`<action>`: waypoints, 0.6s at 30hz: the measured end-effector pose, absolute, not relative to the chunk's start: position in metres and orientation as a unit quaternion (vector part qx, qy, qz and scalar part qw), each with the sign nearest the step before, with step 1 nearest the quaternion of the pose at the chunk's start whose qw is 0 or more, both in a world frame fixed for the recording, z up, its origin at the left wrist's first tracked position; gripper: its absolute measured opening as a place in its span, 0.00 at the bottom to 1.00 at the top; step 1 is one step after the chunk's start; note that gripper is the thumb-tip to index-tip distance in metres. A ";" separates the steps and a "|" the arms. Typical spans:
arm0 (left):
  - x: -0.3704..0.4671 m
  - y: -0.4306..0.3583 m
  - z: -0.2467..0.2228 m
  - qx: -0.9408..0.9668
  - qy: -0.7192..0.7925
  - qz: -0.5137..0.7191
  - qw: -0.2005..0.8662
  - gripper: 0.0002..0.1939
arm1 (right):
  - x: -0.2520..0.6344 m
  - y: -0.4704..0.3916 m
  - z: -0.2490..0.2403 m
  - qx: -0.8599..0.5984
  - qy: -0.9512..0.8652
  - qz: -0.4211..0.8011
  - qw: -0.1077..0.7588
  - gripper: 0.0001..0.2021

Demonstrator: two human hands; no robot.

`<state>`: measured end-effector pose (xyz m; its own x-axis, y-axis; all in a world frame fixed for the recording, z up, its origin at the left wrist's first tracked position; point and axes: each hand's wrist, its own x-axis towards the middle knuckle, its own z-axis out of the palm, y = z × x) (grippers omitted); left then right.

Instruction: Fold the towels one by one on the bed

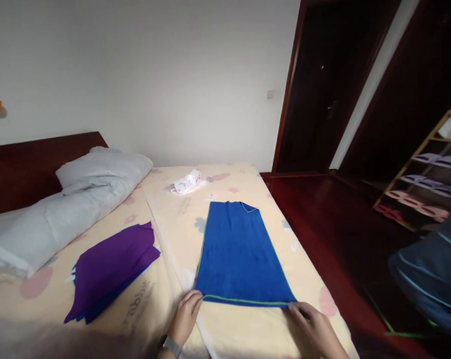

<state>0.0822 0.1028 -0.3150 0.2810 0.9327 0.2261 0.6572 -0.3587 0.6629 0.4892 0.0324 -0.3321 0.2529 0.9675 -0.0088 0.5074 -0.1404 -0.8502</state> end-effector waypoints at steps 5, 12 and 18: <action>0.061 0.071 -0.310 0.756 0.510 0.262 0.315 0.11 | 0.491 -0.013 -0.339 -0.682 -0.537 0.372 0.329 0.19; 0.060 0.091 -0.314 0.718 0.538 0.282 0.340 0.13 | 0.505 0.003 -0.332 -0.688 -0.480 0.367 0.402 0.22; 0.078 0.132 -0.318 0.629 0.585 0.359 0.366 0.23 | 0.495 0.049 -0.331 -0.729 -0.429 0.332 0.417 0.25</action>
